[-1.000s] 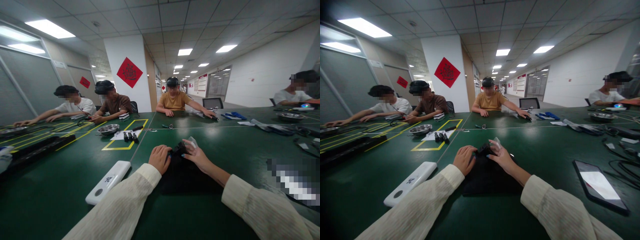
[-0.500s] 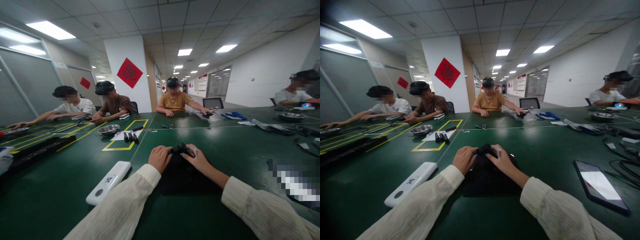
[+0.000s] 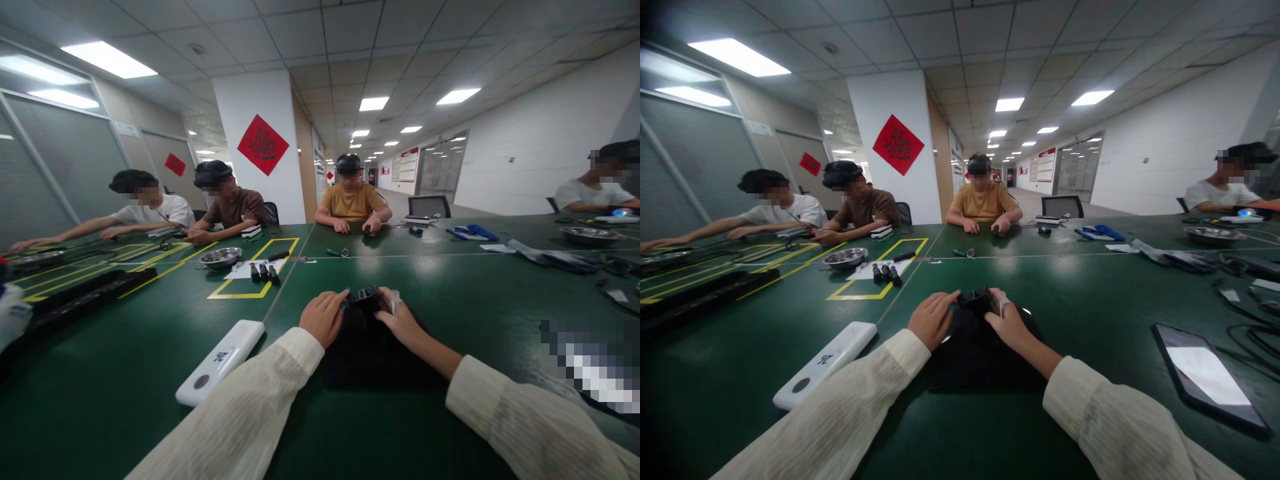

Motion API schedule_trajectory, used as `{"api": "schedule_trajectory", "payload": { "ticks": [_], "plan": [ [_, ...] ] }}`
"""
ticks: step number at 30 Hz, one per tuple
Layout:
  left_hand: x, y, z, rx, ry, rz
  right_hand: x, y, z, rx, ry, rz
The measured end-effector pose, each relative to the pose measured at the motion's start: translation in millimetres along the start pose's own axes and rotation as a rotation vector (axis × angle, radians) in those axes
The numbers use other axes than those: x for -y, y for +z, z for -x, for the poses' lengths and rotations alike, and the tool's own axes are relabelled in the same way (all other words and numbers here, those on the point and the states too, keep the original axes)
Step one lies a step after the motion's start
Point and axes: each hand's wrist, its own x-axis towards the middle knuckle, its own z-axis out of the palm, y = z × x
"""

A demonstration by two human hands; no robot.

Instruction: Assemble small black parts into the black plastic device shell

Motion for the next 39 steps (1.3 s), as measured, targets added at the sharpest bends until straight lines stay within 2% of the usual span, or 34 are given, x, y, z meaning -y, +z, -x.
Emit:
{"api": "schedule_trajectory", "payload": {
  "ticks": [5,10,15,25,34,39],
  "plan": [
    [-1.3,1.8,1.2,0.085,0.048,0.004,-1.5,-4.6,0.1,-0.093,0.034,0.054],
    [-1.4,3.6,1.8,0.148,0.086,0.014,-1.8,-6.5,3.7,-0.115,-0.065,0.026],
    [-1.8,3.8,1.7,0.151,0.082,0.004,5.2,-4.7,6.3,-0.111,-0.152,0.157],
    [-3.7,2.5,1.0,0.156,0.081,-0.025,13.8,-3.0,8.5,-0.141,-0.181,0.350],
    [-5.3,0.3,-0.1,0.136,0.080,-0.052,18.5,-2.2,12.0,-0.230,-0.097,0.449],
    [-5.8,-0.3,-0.1,0.129,0.051,-0.042,18.6,-2.9,10.3,-0.198,-0.171,0.498]
  ]
}}
